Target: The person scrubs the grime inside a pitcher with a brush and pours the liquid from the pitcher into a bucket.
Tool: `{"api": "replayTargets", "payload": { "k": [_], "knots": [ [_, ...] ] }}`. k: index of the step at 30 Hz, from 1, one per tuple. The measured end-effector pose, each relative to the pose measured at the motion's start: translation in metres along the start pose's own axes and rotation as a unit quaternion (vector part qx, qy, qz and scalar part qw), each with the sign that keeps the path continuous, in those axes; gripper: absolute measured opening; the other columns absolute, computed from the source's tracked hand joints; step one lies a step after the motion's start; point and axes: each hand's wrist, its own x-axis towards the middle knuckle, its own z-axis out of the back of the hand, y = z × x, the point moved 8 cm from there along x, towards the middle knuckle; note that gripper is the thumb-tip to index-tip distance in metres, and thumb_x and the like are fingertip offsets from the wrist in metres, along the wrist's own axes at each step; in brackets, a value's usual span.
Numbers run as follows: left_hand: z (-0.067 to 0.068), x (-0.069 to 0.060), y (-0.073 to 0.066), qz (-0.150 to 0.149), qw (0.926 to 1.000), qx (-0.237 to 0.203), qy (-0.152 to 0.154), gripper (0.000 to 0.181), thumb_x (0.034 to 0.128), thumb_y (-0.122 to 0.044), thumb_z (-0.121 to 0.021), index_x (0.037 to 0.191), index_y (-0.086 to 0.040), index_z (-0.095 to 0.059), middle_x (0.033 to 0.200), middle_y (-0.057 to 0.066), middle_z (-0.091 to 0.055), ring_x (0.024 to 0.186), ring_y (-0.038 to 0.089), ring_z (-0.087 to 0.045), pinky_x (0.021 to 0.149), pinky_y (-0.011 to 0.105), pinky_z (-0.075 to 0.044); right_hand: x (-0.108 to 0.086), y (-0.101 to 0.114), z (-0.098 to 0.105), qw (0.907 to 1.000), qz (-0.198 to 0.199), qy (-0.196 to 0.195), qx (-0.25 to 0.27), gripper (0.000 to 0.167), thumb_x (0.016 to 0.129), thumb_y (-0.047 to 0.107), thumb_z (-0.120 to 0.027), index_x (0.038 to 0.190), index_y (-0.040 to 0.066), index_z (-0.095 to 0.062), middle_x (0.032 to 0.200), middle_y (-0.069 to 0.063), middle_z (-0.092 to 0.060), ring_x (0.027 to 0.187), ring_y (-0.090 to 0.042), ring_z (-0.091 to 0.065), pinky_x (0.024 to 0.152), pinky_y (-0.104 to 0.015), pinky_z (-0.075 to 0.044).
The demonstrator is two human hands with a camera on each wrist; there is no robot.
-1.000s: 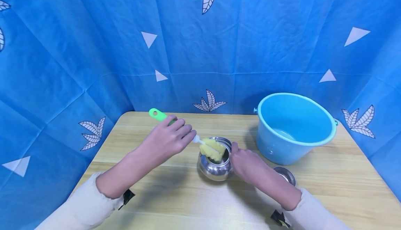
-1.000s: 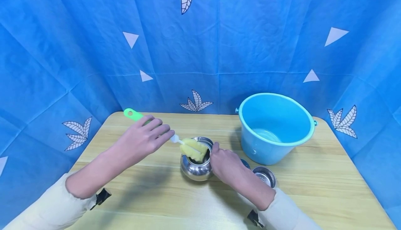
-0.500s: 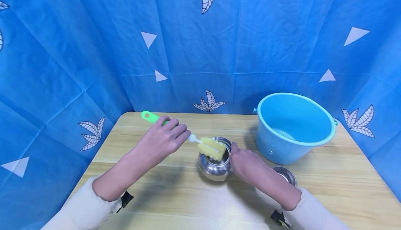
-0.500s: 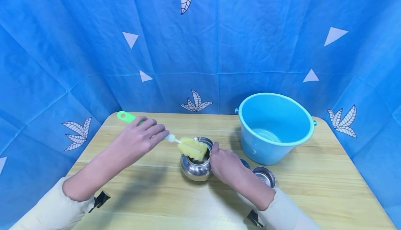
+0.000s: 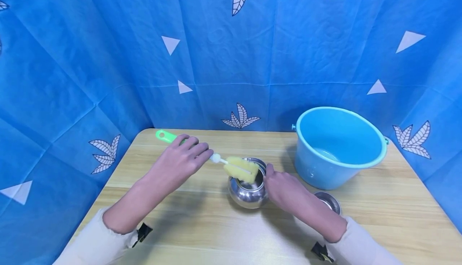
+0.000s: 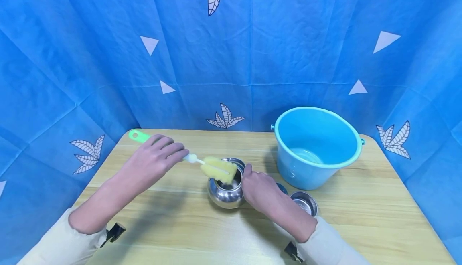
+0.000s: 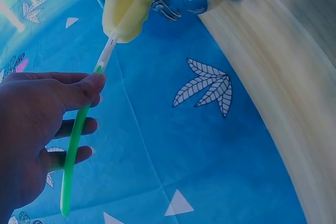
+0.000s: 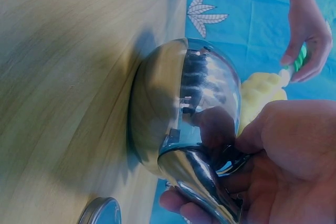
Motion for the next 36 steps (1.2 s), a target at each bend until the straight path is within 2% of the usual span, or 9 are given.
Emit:
{"api": "replayTargets", "payload": {
  "k": [10,25,36],
  "knots": [
    [-0.001,-0.008,0.008,0.022,0.9993,-0.03,-0.01,0.042,0.0795,-0.002,-0.088,0.119,-0.009,-0.075,0.11,0.005,-0.077,0.104,0.026,-0.07,0.098,0.045,-0.059,0.0,-0.001,0.001,0.9998,-0.006,-0.007,0.019,0.048,0.11,0.018,-0.046,0.141,-0.018,-0.044,0.077,-0.016,-0.067,0.065,-0.028,-0.067,0.054,-0.035,-0.056],
    [-0.005,-0.02,0.019,0.056,0.9945,-0.078,-0.042,0.035,0.0823,-0.011,-0.086,0.116,-0.009,-0.077,0.108,0.005,-0.078,0.1,0.025,-0.069,0.094,0.043,-0.06,0.0,-0.001,0.0,0.9997,-0.008,-0.009,0.022,0.047,0.11,0.018,-0.046,0.14,-0.018,-0.044,0.078,-0.016,-0.068,0.065,-0.028,-0.067,0.055,-0.036,-0.057],
    [-0.009,-0.03,0.027,0.077,0.9905,-0.094,-0.064,0.035,0.0818,-0.012,-0.086,0.115,-0.007,-0.076,0.105,0.007,-0.079,0.098,0.026,-0.068,0.091,0.043,-0.06,0.0,-0.002,-0.001,0.9997,-0.009,-0.009,0.022,0.047,0.11,0.02,-0.046,0.14,-0.017,-0.045,0.079,-0.017,-0.069,0.069,-0.031,-0.07,0.059,-0.039,-0.059]
  ]
}}
